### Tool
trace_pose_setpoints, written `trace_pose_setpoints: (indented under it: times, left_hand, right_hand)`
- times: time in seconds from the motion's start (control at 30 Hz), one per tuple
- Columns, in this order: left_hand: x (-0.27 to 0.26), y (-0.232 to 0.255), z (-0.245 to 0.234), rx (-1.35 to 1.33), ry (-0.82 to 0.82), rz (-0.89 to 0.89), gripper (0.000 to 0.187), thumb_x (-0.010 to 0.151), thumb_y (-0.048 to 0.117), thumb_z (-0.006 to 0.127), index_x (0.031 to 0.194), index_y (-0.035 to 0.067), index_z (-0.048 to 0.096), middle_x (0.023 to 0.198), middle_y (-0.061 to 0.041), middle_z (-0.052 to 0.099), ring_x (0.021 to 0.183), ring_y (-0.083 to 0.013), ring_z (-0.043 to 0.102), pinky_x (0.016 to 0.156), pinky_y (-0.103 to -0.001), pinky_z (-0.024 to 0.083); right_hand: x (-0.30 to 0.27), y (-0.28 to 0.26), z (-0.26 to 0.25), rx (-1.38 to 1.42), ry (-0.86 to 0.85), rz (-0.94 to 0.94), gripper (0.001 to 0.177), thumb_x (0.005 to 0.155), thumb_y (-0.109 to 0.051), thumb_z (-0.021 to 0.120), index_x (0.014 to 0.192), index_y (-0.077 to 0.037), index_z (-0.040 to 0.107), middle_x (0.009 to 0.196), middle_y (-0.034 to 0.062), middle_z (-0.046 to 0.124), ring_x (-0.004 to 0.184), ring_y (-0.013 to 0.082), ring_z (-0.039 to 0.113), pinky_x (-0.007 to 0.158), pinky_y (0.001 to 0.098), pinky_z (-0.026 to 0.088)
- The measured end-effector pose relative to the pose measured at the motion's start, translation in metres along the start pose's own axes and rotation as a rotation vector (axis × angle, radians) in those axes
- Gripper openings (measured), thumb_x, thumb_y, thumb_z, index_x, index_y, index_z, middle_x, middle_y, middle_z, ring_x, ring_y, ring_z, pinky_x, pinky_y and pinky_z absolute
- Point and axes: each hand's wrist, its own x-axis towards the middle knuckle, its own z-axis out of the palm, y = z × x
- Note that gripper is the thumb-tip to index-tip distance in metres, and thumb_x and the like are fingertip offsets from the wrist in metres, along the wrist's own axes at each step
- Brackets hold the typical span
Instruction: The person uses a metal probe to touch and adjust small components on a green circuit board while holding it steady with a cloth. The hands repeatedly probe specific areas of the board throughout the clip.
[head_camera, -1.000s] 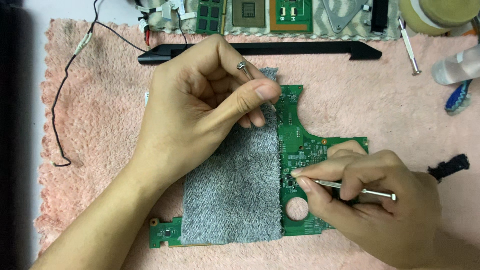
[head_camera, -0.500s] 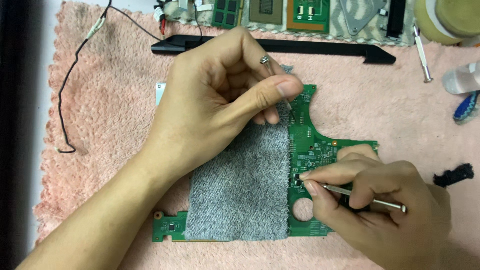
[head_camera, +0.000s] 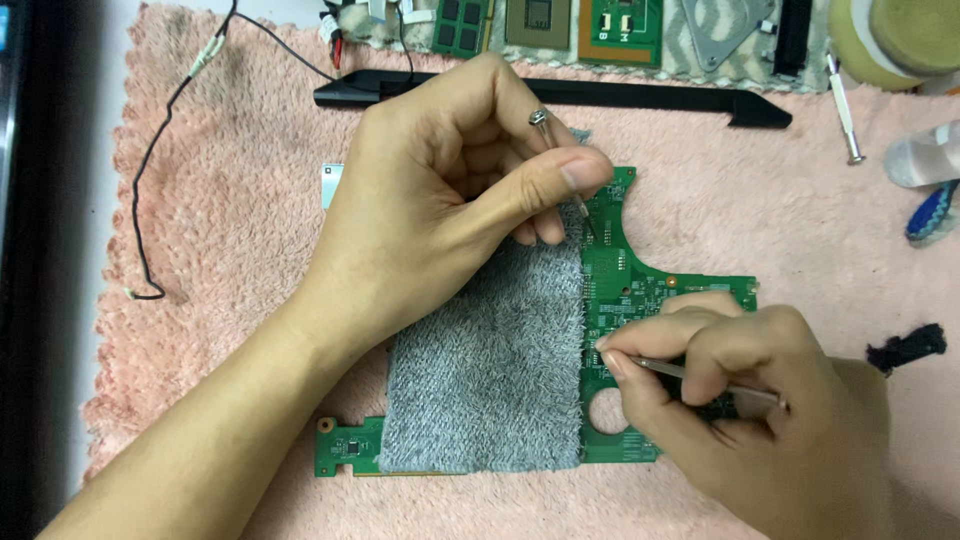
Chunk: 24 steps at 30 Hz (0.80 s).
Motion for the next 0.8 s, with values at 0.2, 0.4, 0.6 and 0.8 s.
trace_pose_setpoints:
  times: [0.2, 0.4, 0.6, 0.8]
  left_hand:
    - [0.001, -0.005, 0.001, -0.015, 0.021, -0.043, 0.023, 0.107, 0.016, 0.080, 0.100, 0.010, 0.059, 0.103, -0.007, 0.082, 0.074, -0.0105, 0.077, 0.069, -0.020, 0.066]
    - [0.001, 0.000, 0.000, -0.022, 0.021, -0.053, 0.023, 0.107, 0.017, 0.080, 0.097, 0.012, 0.060, 0.106, -0.007, 0.085, 0.075, -0.0090, 0.077, 0.070, -0.019, 0.067]
    - [0.000, 0.001, -0.002, 0.003, -0.004, -0.012, 0.021, 0.108, 0.022, 0.078, 0.100, 0.011, 0.062, 0.103, -0.005, 0.082, 0.076, -0.0092, 0.076, 0.072, -0.020, 0.066]
    - [0.000, 0.001, -0.001, -0.011, -0.002, -0.006, 0.024, 0.107, 0.024, 0.078, 0.099, 0.012, 0.059, 0.098, -0.004, 0.079, 0.075, -0.0098, 0.077, 0.071, -0.020, 0.066]
  right_hand:
    - [0.000, 0.017, 0.007, 0.178, 0.059, -0.071, 0.052, 0.091, -0.001, 0.087, 0.095, -0.009, 0.036, 0.089, 0.0059, 0.089, 0.087, 0.0223, 0.094, 0.091, 0.0325, 0.075]
    - [-0.001, 0.008, 0.008, 0.215, 0.049, -0.008, 0.048, 0.095, -0.001, 0.081, 0.096, -0.010, 0.034, 0.089, 0.0074, 0.088, 0.086, 0.0198, 0.091, 0.083, 0.0272, 0.070]
    - [0.005, 0.000, 0.003, 0.054, 0.029, -0.038, 0.048, 0.095, -0.004, 0.083, 0.095, -0.010, 0.035, 0.088, 0.0047, 0.088, 0.084, 0.0164, 0.092, 0.075, 0.0264, 0.069]
    - [-0.001, -0.003, 0.003, -0.080, 0.014, 0.021, 0.045, 0.099, -0.013, 0.085, 0.094, -0.015, 0.040, 0.097, -0.0102, 0.090, 0.096, 0.0049, 0.089, 0.057, 0.0156, 0.055]
